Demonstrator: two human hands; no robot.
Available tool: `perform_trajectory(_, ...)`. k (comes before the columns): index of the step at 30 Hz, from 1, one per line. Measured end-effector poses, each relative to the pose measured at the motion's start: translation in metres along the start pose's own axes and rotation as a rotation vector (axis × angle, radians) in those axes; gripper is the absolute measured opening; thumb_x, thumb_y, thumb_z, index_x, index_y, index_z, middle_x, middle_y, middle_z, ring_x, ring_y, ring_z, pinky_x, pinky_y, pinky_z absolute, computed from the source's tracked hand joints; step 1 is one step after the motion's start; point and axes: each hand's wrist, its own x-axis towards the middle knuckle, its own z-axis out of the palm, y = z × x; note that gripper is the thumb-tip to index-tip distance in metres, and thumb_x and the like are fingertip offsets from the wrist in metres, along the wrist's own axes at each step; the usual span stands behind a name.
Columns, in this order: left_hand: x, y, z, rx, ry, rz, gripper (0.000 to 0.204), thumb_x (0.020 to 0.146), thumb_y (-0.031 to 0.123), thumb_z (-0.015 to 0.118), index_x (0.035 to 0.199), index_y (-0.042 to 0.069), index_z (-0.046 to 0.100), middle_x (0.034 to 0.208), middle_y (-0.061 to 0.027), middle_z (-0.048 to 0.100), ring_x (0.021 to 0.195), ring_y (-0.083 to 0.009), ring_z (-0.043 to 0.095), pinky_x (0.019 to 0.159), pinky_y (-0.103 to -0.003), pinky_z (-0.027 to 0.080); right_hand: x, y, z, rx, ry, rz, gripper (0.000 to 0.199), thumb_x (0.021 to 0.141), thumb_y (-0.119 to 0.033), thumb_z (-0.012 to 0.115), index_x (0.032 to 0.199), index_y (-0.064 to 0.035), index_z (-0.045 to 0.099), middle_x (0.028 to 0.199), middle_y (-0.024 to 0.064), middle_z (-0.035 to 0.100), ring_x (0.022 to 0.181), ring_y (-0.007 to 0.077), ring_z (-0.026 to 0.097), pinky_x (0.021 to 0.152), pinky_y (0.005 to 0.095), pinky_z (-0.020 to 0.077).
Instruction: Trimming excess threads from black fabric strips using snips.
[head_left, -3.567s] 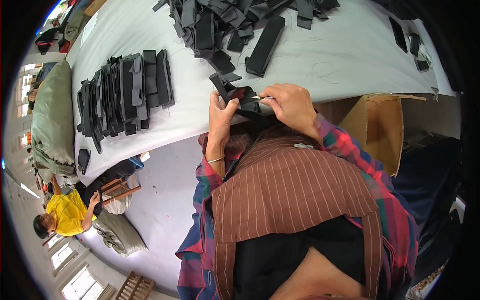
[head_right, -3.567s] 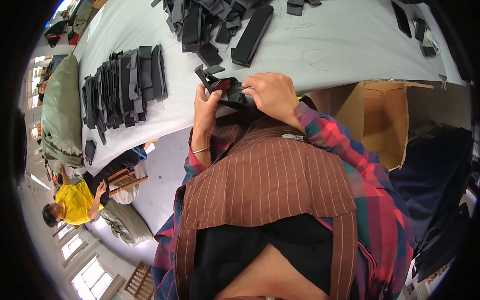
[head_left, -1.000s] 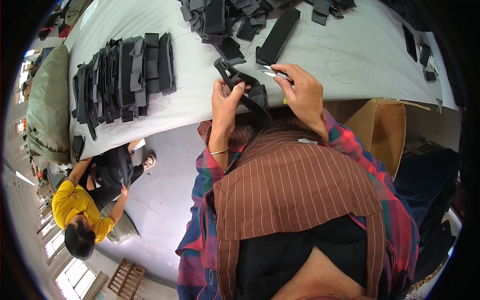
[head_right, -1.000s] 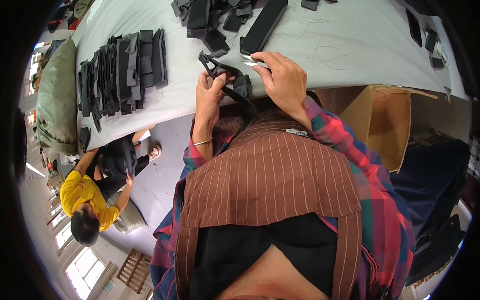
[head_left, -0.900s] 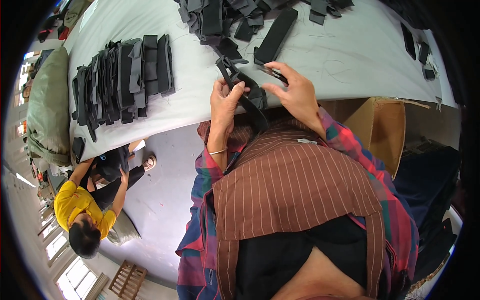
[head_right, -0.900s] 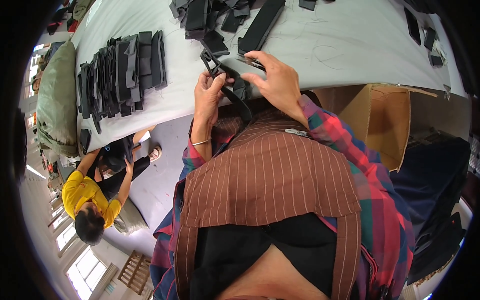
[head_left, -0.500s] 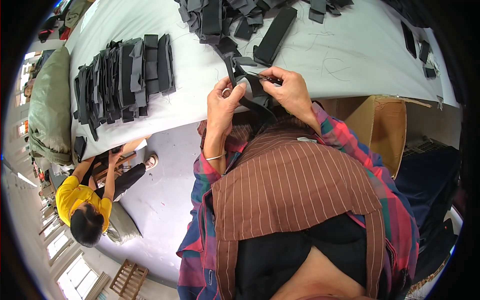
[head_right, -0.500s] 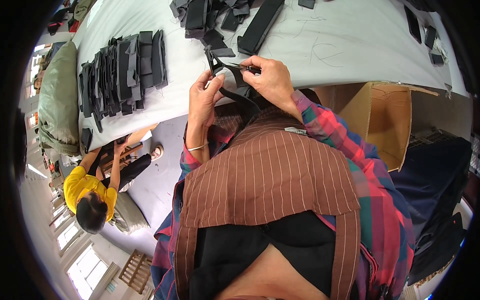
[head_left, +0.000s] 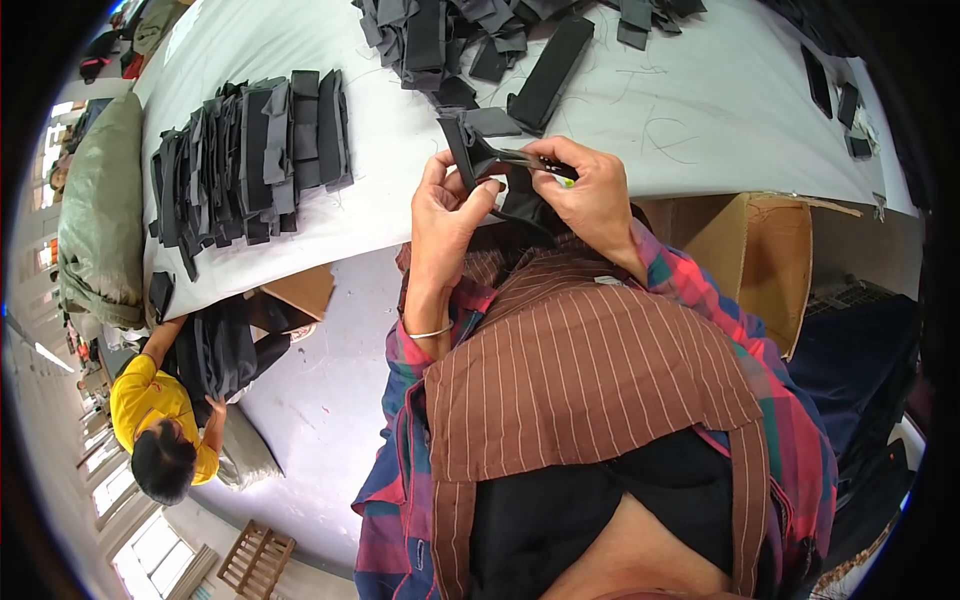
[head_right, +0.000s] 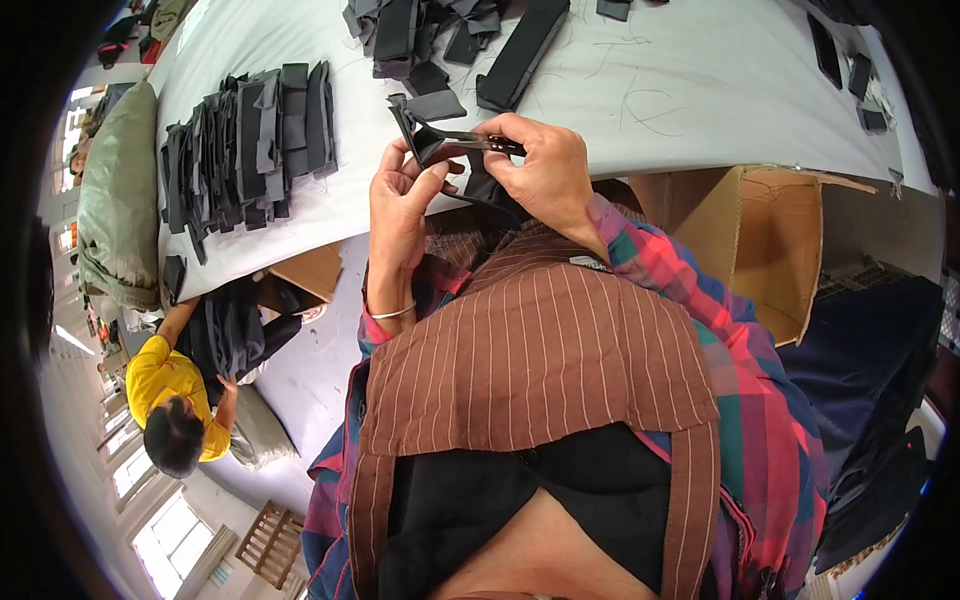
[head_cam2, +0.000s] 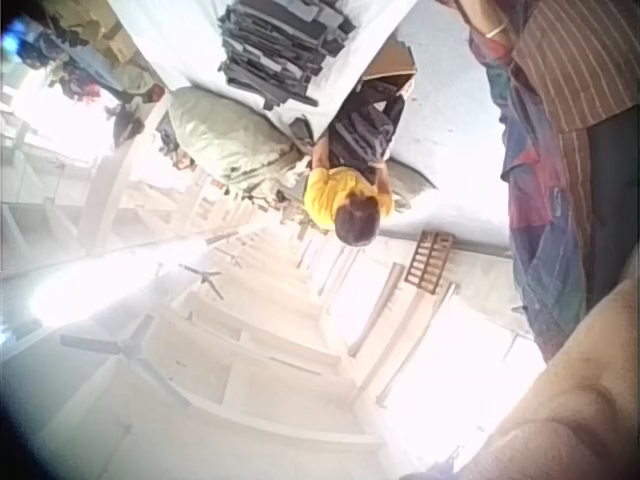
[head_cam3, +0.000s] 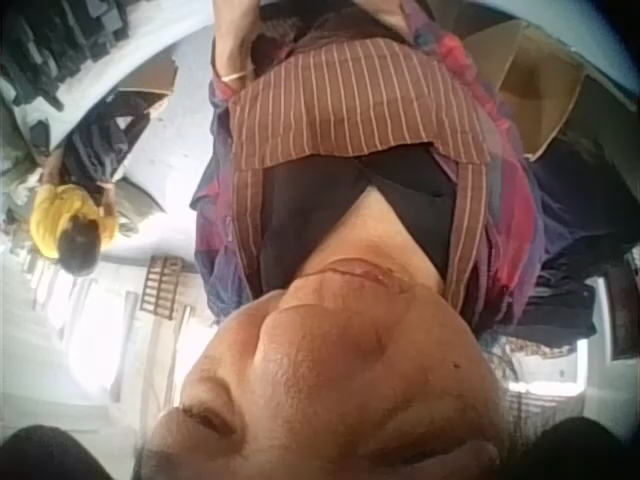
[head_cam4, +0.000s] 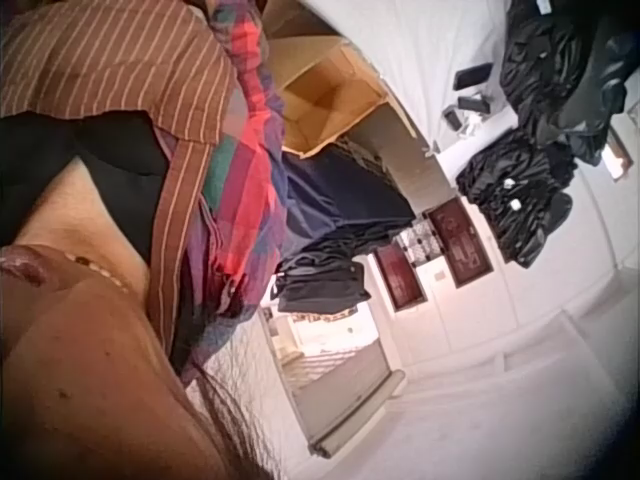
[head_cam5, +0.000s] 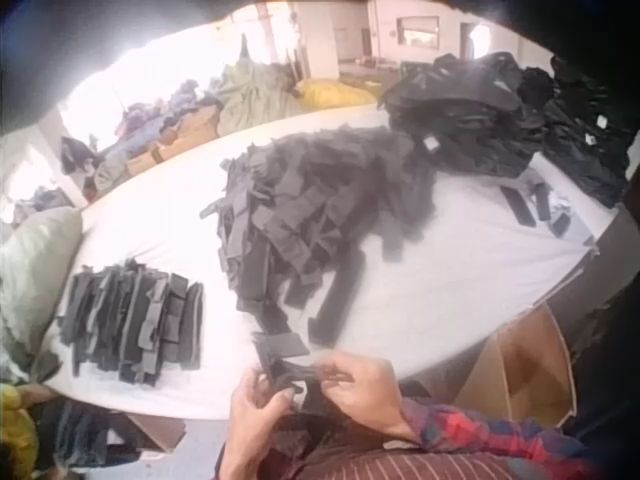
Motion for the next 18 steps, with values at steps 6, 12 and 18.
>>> perform_trajectory(6,-0.002,-0.004,-0.004,0.136,0.118,0.026,0.033,0.081,0.005,0.061,0.112,0.0,0.049,0.097,-0.0057,0.06,0.089,-0.0121,0.056,0.077,-0.025,0.045,0.0,-0.008,0.014,0.151,-0.026,0.026,0.019,0.077,-0.004,0.06,0.094,-0.0056,0.066,0.079,0.0106,0.068,0.073,0.017,0.067,0.066,0.0277,0.0508)
perform_trajectory(12,0.003,-0.061,0.027,0.026,0.065,0.118,0.039,0.084,0.007,0.05,0.122,0.0,0.043,0.095,-0.0086,0.055,0.087,-0.0146,0.052,0.077,-0.028,0.045,-0.002,0.0,0.019,0.11,0.087,-0.003,0.026,0.077,0.003,0.058,0.101,-0.0059,0.064,0.076,0.006,0.063,0.069,0.0097,0.058,0.063,0.0252,0.0475)
perform_trajectory(18,-0.007,-0.052,0.017,0.005,0.235,0.129,0.042,0.085,0.002,0.042,0.127,0.0,0.042,0.094,-0.0042,0.05,0.084,-0.0108,0.048,0.078,-0.022,0.042,-0.002,-0.007,0.024,0.089,0.029,0.003,0.037,0.077,0.007,0.055,0.112,-0.0066,0.056,0.072,0.0021,0.056,0.064,0.0077,0.051,0.057,0.0224,0.0419)
